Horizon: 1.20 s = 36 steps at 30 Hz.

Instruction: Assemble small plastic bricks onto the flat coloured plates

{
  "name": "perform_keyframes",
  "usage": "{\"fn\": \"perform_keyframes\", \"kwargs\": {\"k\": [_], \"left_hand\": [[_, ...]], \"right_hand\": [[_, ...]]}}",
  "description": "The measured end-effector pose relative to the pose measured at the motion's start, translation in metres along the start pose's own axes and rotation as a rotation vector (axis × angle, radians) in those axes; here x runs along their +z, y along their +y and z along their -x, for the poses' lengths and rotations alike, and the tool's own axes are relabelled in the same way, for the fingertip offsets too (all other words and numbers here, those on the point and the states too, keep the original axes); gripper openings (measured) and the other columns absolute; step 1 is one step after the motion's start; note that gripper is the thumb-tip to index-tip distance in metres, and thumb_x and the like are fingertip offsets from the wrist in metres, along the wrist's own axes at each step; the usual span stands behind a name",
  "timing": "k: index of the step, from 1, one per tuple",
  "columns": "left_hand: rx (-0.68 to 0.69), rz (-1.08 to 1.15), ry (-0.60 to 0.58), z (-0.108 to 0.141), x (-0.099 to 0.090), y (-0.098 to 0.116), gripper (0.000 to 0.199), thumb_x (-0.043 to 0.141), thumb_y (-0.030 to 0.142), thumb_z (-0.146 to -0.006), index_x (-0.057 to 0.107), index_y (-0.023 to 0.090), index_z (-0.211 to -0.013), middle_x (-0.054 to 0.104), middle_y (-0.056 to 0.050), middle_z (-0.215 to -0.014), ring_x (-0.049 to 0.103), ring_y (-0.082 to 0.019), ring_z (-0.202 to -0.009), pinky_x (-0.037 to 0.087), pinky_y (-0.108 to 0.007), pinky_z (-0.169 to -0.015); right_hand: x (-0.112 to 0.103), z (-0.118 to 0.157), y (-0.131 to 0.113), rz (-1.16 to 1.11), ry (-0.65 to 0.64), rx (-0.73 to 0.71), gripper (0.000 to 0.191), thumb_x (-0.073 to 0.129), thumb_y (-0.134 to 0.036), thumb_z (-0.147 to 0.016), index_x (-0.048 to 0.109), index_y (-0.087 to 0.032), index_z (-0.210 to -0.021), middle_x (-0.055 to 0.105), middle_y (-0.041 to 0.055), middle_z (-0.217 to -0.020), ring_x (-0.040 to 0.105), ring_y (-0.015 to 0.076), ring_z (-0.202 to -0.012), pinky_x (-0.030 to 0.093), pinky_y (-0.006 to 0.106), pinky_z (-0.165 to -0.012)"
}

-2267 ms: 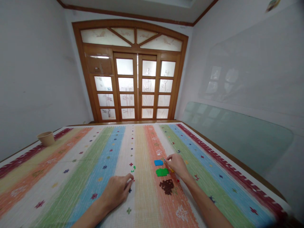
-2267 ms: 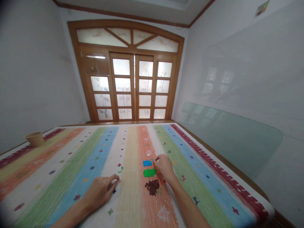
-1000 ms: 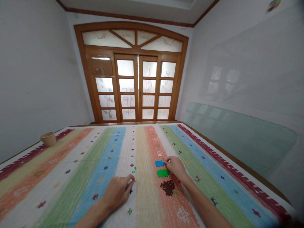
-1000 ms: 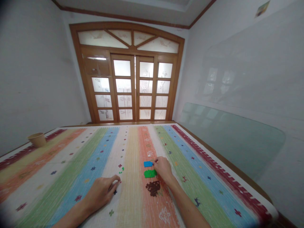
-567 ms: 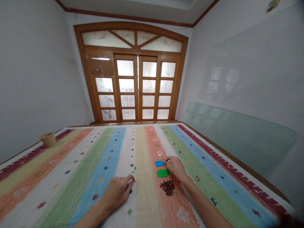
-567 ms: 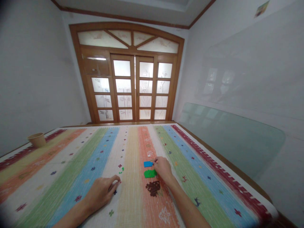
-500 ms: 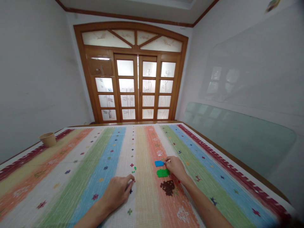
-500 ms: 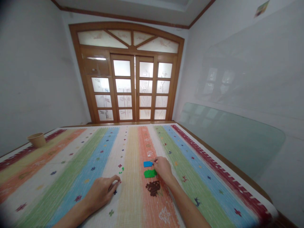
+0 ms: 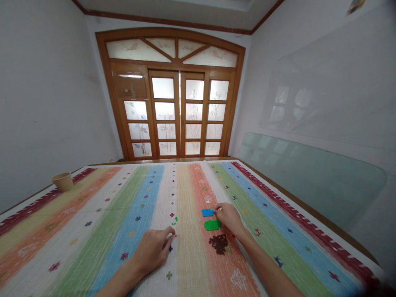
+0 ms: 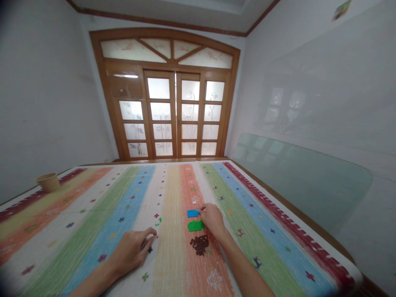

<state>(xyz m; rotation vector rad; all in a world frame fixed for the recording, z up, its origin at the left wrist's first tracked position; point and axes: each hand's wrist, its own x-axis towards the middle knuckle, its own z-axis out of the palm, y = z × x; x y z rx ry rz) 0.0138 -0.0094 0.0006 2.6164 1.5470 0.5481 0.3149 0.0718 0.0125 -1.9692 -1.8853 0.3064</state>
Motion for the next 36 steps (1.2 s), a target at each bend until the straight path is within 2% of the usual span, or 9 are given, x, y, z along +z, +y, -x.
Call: {"fn": "perform_keyframes", "kwargs": {"k": [7, 16, 22, 29, 32, 36], "left_hand": [[-0.012, 0.008, -0.003, 0.0, -0.002, 0.0, 0.025, 0.043, 0.024, -0.092, 0.066, 0.022, -0.101, 0.07, -0.003, -0.069, 0.066, -0.017, -0.063, 0.041, -0.025, -0.062], [0.006, 0.012, -0.005, -0.001, 0.002, 0.002, 0.027, 0.04, 0.026, -0.096, 0.066, 0.022, -0.102, 0.071, -0.003, -0.069, 0.067, -0.017, -0.064, 0.042, -0.023, -0.061], [0.022, 0.008, 0.013, -0.001, 0.007, -0.002, 0.027, 0.039, 0.026, -0.096, 0.066, 0.022, -0.1, 0.071, -0.003, -0.07, 0.068, -0.017, -0.064, 0.043, -0.023, -0.061], [0.029, 0.02, 0.008, -0.001, 0.007, -0.002, 0.024, 0.042, 0.024, -0.095, 0.066, 0.022, -0.097, 0.071, -0.002, -0.069, 0.067, -0.016, -0.064, 0.043, -0.022, -0.061], [0.03, 0.026, -0.005, -0.001, 0.007, -0.002, 0.023, 0.043, 0.024, -0.093, 0.066, 0.022, -0.096, 0.072, -0.003, -0.072, 0.068, -0.017, -0.066, 0.043, -0.022, -0.061], [0.038, 0.034, -0.007, -0.001, 0.007, -0.001, 0.023, 0.044, 0.025, -0.093, 0.067, 0.022, -0.096, 0.072, -0.003, -0.072, 0.069, -0.017, -0.067, 0.043, -0.023, -0.062]], "right_hand": [[-0.007, 0.004, -0.007, -0.032, 0.047, -0.034, 0.023, 0.059, -0.027, -0.085, 0.079, -0.02, -0.092, 0.076, 0.0088, -0.082, 0.067, 0.0199, -0.073, 0.037, 0.024, -0.058], [-0.008, 0.007, -0.013, -0.116, 0.116, -0.099, 0.021, 0.058, -0.024, -0.084, 0.079, -0.02, -0.086, 0.075, 0.0069, -0.077, 0.067, 0.0197, -0.072, 0.036, 0.024, -0.058], [-0.007, 0.011, -0.018, -0.124, 0.106, -0.112, 0.023, 0.056, -0.019, -0.084, 0.078, -0.021, -0.089, 0.075, 0.0068, -0.074, 0.068, 0.0201, -0.069, 0.04, 0.025, -0.059], [-0.001, 0.017, -0.026, -0.105, 0.097, -0.145, 0.02, 0.06, -0.025, -0.085, 0.078, -0.02, -0.091, 0.074, 0.0066, -0.075, 0.069, 0.02, -0.071, 0.043, 0.024, -0.061], [0.002, 0.02, -0.031, -0.1, 0.063, -0.174, 0.02, 0.061, -0.03, -0.086, 0.078, -0.021, -0.09, 0.075, 0.0061, -0.078, 0.069, 0.0202, -0.072, 0.044, 0.025, -0.063], [0.004, 0.026, -0.038, -0.118, 0.019, -0.222, 0.02, 0.059, -0.027, -0.086, 0.078, -0.022, -0.092, 0.077, 0.0072, -0.088, 0.07, 0.0205, -0.081, 0.046, 0.026, -0.07]]}}
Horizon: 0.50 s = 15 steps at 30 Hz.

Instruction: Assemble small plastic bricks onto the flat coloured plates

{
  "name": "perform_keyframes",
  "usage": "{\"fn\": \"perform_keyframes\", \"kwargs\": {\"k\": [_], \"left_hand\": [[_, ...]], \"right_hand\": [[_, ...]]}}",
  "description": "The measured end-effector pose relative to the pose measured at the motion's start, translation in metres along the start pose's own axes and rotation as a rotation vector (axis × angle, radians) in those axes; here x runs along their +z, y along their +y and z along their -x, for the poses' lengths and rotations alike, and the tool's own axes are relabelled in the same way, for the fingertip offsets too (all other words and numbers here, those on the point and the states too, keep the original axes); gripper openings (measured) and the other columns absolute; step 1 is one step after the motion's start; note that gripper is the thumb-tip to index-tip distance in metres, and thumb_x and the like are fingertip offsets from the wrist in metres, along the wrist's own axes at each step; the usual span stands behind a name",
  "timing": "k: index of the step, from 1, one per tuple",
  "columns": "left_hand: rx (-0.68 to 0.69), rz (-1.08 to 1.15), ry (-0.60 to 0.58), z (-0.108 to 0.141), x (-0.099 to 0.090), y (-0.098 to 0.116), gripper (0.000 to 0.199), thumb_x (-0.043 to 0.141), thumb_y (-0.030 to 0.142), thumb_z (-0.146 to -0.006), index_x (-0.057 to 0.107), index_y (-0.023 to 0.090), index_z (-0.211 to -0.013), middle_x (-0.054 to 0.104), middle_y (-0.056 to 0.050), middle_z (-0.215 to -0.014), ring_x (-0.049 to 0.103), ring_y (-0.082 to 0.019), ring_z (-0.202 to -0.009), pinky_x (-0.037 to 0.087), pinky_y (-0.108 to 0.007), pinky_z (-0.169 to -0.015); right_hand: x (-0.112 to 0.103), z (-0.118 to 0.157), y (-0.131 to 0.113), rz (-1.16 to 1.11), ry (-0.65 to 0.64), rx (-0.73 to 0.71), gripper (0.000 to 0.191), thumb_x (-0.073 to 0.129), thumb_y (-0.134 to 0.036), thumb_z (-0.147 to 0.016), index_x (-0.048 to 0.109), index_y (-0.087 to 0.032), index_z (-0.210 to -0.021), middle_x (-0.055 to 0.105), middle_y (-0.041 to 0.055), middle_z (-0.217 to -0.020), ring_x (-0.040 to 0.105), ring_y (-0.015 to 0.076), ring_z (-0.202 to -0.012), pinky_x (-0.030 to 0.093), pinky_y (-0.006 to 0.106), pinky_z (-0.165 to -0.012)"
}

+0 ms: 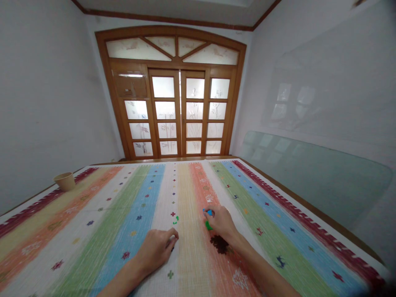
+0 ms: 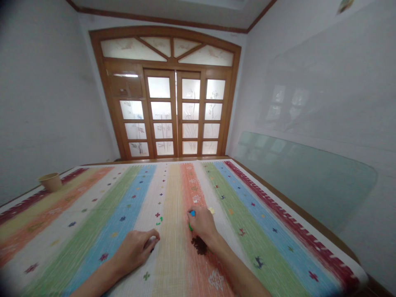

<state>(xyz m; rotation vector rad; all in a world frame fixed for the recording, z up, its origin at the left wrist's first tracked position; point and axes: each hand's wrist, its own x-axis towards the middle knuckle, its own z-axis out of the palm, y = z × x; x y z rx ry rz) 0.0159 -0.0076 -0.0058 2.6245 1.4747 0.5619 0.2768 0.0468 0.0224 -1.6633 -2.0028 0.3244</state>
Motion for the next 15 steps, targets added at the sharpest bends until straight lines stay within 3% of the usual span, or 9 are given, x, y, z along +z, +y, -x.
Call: {"fn": "perform_keyframes", "kwargs": {"k": [7, 15], "left_hand": [[0.011, 0.017, -0.004, 0.0, -0.002, 0.004, 0.022, 0.045, 0.024, -0.093, 0.067, 0.022, -0.098, 0.069, 0.0, -0.066, 0.066, -0.016, -0.061, 0.043, -0.023, -0.062], [-0.016, 0.018, -0.003, -0.001, -0.002, 0.004, 0.021, 0.047, 0.025, -0.093, 0.066, 0.023, -0.098, 0.071, -0.001, -0.07, 0.067, -0.016, -0.063, 0.041, -0.023, -0.06]], "right_hand": [[0.006, 0.014, -0.017, -0.023, -0.059, -0.091, 0.023, 0.056, -0.02, -0.083, 0.078, -0.021, -0.092, 0.077, 0.0058, -0.086, 0.069, 0.0194, -0.08, 0.045, 0.025, -0.073], [0.015, 0.03, -0.035, -0.008, -0.149, -0.134, 0.023, 0.058, -0.025, -0.084, 0.078, -0.023, -0.095, 0.077, 0.0067, -0.079, 0.069, 0.0199, -0.076, 0.042, 0.025, -0.068]]}}
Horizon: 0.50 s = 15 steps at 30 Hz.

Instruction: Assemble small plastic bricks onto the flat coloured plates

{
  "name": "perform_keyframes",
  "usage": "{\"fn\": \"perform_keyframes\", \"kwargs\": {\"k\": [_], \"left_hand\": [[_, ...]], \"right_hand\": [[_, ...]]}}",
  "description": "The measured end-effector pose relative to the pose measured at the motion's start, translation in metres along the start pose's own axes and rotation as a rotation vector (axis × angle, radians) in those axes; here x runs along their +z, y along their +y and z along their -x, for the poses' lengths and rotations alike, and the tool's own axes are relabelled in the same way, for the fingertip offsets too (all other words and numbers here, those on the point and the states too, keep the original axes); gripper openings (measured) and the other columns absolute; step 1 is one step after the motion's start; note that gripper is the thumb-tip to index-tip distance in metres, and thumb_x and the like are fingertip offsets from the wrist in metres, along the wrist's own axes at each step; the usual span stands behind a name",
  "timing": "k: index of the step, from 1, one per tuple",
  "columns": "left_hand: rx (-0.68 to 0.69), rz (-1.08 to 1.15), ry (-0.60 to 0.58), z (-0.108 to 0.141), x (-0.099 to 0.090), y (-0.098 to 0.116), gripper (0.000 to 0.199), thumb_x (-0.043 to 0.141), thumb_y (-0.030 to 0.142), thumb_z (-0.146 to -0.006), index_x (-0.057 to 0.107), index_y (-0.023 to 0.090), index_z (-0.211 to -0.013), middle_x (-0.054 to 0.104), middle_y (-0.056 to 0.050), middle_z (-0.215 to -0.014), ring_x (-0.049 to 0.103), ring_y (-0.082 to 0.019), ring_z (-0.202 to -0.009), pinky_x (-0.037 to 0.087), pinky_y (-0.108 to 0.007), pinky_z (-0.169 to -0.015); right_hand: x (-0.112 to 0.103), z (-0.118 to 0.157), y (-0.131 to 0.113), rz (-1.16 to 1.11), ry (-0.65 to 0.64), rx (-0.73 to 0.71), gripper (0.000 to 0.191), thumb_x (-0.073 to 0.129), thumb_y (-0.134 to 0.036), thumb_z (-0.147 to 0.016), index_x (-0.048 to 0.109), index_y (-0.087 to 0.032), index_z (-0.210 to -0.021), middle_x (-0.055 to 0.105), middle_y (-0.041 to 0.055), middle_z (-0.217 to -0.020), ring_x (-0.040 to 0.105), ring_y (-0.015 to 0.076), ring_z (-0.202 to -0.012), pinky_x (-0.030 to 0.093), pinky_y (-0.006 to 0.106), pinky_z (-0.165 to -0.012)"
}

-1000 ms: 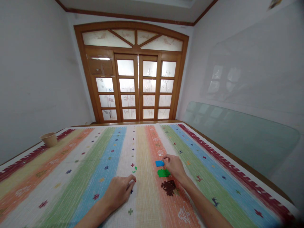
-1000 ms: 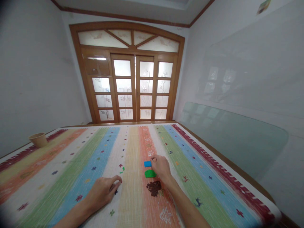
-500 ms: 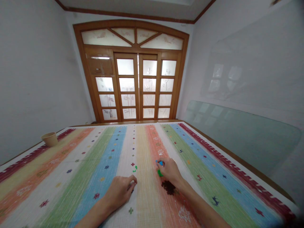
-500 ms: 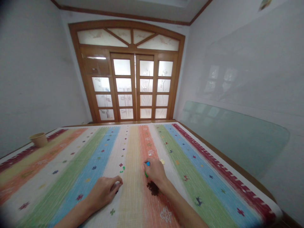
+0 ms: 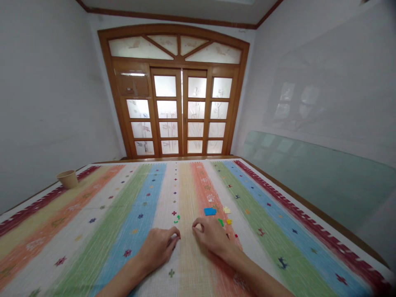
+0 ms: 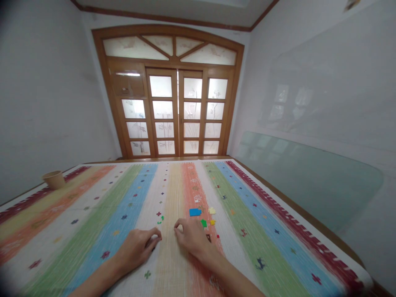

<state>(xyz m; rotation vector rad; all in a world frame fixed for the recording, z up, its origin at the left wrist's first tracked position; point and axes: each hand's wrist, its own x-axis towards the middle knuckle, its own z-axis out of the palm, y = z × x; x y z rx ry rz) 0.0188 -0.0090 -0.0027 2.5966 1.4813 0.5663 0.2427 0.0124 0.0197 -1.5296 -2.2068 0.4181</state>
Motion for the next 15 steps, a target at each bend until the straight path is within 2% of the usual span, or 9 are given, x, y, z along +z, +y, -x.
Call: {"fn": "perform_keyframes", "kwargs": {"k": [4, 9, 15], "left_hand": [[-0.021, -0.025, 0.005, 0.0, 0.001, 0.0, 0.022, 0.044, 0.026, -0.095, 0.066, 0.022, -0.097, 0.071, -0.002, -0.069, 0.068, -0.018, -0.064, 0.041, -0.024, -0.059], [-0.034, -0.046, 0.0, 0.0, 0.002, 0.0, 0.022, 0.044, 0.026, -0.095, 0.066, 0.023, -0.098, 0.072, -0.003, -0.071, 0.07, -0.021, -0.07, 0.041, -0.026, -0.06], [-0.046, -0.057, -0.017, 0.0, 0.002, 0.0, 0.022, 0.045, 0.026, -0.094, 0.066, 0.022, -0.098, 0.073, -0.004, -0.075, 0.071, -0.022, -0.072, 0.042, -0.026, -0.062]], "right_hand": [[0.009, 0.004, -0.005, -0.033, -0.031, -0.052, 0.02, 0.06, -0.028, -0.085, 0.078, -0.025, -0.094, 0.076, 0.005, -0.076, 0.07, 0.0196, -0.073, 0.043, 0.026, -0.068], [0.017, 0.01, -0.013, -0.075, -0.022, -0.105, 0.021, 0.061, -0.034, -0.086, 0.078, -0.026, -0.096, 0.078, 0.0063, -0.081, 0.072, 0.0203, -0.077, 0.044, 0.026, -0.069], [0.023, 0.011, -0.018, -0.092, -0.019, -0.165, 0.022, 0.059, -0.03, -0.088, 0.078, -0.023, -0.098, 0.078, 0.0088, -0.09, 0.073, 0.0211, -0.081, 0.047, 0.026, -0.072]]}}
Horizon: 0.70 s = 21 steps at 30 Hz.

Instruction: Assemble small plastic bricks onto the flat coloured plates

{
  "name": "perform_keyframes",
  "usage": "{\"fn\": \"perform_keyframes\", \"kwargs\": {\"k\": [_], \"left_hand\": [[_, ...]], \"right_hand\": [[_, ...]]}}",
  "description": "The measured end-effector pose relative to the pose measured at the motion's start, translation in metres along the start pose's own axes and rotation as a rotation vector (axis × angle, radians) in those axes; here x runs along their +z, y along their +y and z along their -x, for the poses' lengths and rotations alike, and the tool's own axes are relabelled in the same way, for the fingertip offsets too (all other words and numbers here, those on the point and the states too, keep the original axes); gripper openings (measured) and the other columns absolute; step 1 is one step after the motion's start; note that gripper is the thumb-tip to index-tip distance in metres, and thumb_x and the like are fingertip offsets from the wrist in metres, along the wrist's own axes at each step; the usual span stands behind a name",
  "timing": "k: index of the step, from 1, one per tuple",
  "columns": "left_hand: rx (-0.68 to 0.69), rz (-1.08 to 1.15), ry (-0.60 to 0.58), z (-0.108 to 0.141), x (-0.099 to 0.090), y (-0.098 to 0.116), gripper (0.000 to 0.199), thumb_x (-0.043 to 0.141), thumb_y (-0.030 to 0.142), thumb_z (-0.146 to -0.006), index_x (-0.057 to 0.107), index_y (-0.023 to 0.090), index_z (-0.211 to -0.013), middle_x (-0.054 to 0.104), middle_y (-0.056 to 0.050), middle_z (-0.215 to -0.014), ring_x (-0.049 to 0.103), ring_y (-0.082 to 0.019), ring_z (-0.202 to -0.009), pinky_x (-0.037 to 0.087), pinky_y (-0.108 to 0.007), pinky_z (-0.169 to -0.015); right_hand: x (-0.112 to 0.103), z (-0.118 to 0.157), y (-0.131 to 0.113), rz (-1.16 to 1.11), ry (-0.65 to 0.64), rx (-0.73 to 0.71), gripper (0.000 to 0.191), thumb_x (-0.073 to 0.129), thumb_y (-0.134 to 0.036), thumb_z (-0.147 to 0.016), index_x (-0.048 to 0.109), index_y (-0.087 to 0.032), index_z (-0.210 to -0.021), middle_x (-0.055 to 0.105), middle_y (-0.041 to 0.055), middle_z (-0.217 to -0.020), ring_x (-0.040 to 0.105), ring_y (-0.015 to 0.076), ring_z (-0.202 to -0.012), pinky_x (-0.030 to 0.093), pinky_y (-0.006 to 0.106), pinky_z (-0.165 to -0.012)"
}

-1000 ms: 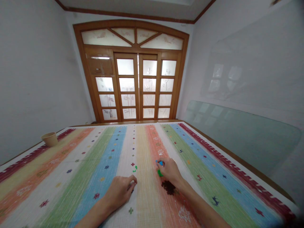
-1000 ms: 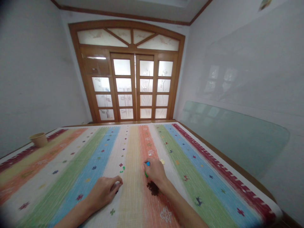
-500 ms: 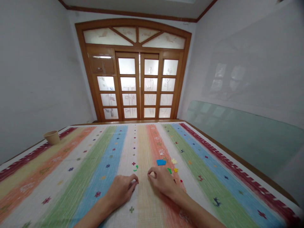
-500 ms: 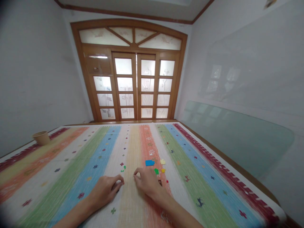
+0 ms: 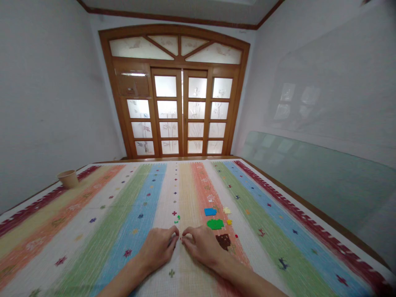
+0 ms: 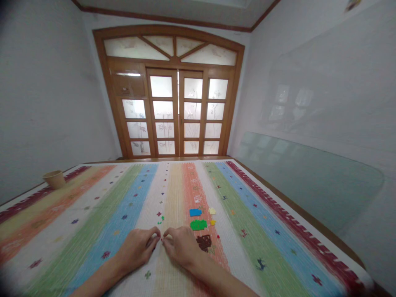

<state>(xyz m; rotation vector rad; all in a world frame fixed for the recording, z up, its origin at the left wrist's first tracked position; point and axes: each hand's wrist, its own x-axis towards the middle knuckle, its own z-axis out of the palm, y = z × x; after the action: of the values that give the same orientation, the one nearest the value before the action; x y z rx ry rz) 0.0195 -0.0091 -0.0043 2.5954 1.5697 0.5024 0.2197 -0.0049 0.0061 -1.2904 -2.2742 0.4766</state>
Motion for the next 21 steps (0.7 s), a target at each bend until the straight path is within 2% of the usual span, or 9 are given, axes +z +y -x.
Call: {"fn": "perform_keyframes", "kwargs": {"k": [5, 12, 21], "left_hand": [[0.005, 0.001, -0.001, 0.0, -0.001, 0.001, 0.022, 0.044, 0.026, -0.094, 0.066, 0.022, -0.098, 0.073, -0.004, -0.075, 0.07, -0.023, -0.072, 0.043, -0.027, -0.062], [0.029, 0.016, -0.002, 0.001, -0.002, 0.003, 0.02, 0.048, 0.028, -0.093, 0.066, 0.023, -0.097, 0.073, -0.004, -0.077, 0.07, -0.023, -0.073, 0.043, -0.028, -0.062], [0.039, 0.033, 0.006, 0.001, 0.0, 0.0, 0.019, 0.048, 0.029, -0.093, 0.066, 0.023, -0.097, 0.073, -0.003, -0.076, 0.07, -0.023, -0.072, 0.042, -0.028, -0.062]], "right_hand": [[0.007, -0.002, -0.001, -0.016, 0.015, -0.03, 0.021, 0.059, -0.025, -0.089, 0.078, -0.021, -0.097, 0.078, 0.0092, -0.089, 0.073, 0.0203, -0.079, 0.047, 0.026, -0.071], [0.017, -0.003, 0.003, -0.04, 0.046, -0.043, 0.02, 0.059, -0.026, -0.09, 0.078, -0.02, -0.094, 0.078, 0.0095, -0.088, 0.072, 0.0192, -0.074, 0.045, 0.025, -0.065], [0.021, -0.003, 0.006, -0.061, 0.043, -0.043, 0.02, 0.058, -0.024, -0.089, 0.078, -0.021, -0.093, 0.078, 0.0092, -0.088, 0.072, 0.0195, -0.074, 0.045, 0.025, -0.066]]}}
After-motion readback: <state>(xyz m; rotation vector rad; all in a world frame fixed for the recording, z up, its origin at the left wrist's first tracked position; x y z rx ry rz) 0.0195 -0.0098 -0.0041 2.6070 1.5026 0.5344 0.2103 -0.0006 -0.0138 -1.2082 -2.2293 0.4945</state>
